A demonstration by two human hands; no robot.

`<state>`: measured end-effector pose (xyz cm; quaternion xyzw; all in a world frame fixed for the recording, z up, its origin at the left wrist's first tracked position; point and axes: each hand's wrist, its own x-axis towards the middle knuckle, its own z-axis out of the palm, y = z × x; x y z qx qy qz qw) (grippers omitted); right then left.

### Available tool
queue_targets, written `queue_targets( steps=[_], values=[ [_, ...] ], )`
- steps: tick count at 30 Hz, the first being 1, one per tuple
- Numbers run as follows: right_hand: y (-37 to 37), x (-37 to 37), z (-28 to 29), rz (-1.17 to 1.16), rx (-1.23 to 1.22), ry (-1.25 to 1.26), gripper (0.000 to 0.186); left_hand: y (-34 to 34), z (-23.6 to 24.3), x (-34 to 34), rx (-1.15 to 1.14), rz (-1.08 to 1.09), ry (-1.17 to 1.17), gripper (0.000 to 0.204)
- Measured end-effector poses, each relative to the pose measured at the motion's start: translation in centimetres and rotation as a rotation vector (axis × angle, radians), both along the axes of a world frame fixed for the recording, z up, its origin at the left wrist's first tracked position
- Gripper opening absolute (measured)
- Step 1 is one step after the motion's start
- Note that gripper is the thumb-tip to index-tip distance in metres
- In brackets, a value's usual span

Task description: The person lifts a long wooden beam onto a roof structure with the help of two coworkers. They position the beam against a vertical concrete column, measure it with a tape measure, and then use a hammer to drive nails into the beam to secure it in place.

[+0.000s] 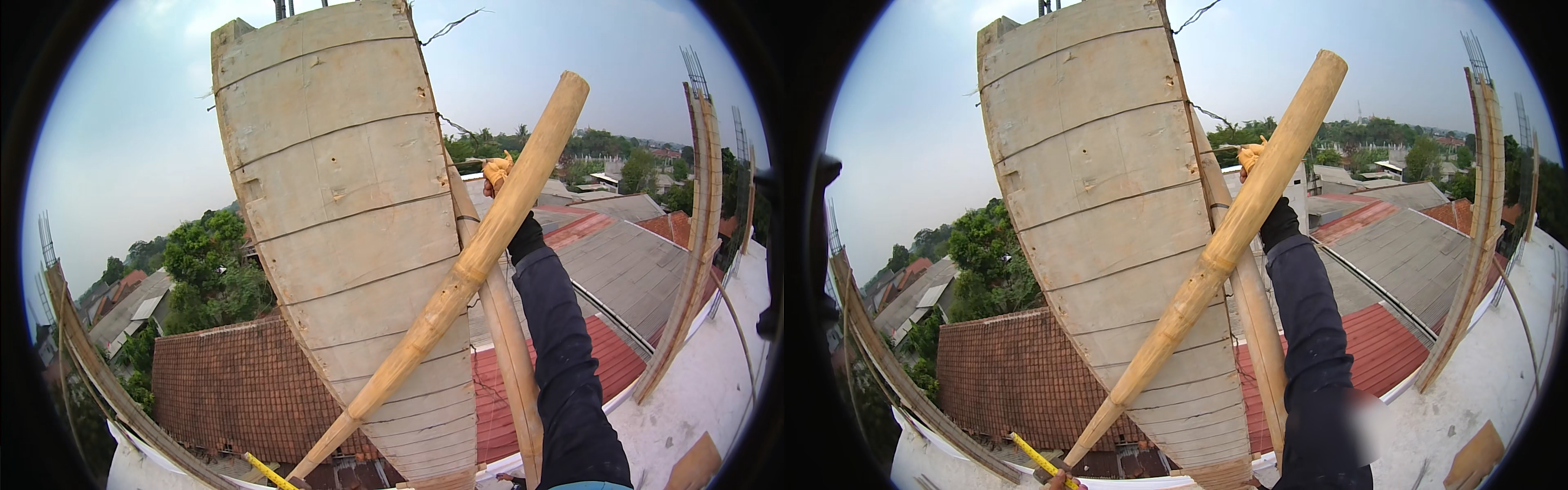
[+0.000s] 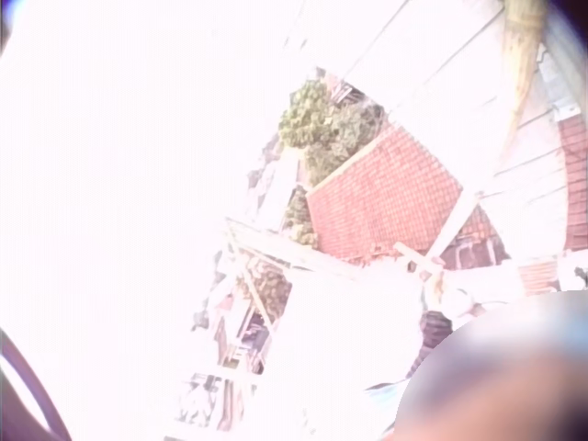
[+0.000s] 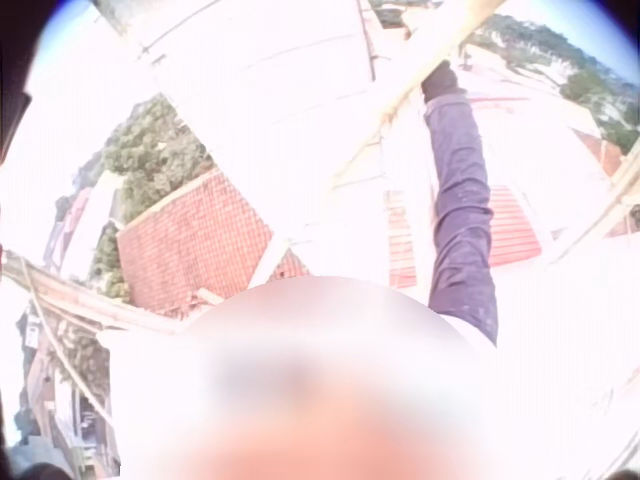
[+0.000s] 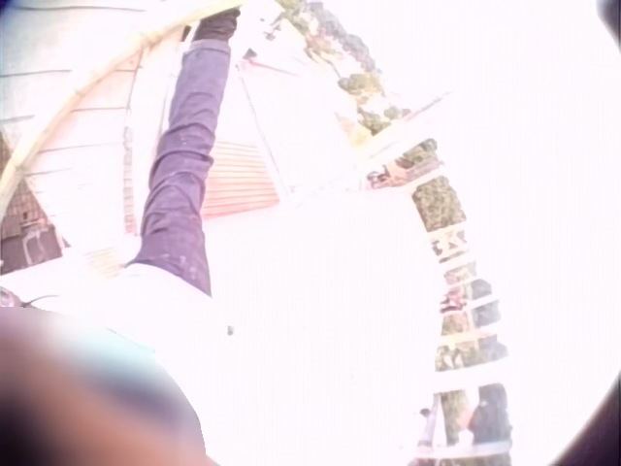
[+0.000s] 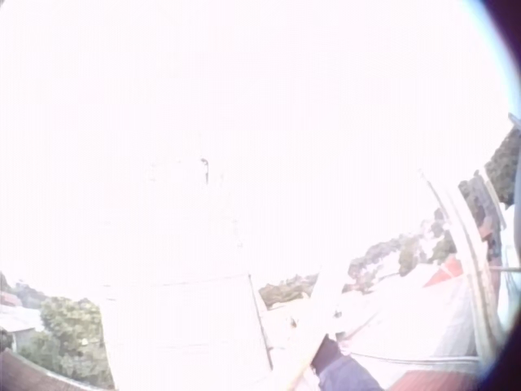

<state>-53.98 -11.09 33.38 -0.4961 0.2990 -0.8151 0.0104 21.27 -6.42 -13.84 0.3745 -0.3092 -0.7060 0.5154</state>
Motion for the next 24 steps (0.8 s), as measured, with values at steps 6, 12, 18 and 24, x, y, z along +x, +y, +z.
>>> queue_targets(
  steps=[6,12,18,24],
  values=[
    [1.7,1.4,-0.1,0.202,0.004,-0.060,0.020,0.2,-0.1,0.2,-0.011,-0.013,0.010,0.016],
    [4.1,1.6,-2.4,0.488,0.052,-0.169,0.038,0.6,0.3,0.2,-0.030,-0.021,0.018,0.016],
    [4.6,0.6,-1.2,0.707,0.040,-0.127,0.047,0.3,0.5,-0.2,-0.046,-0.041,0.029,0.017],
    [-0.3,-2.3,-0.1,0.670,-0.077,-0.125,0.050,-0.2,-0.6,0.4,-0.041,-0.045,0.024,0.018]
  ],
)
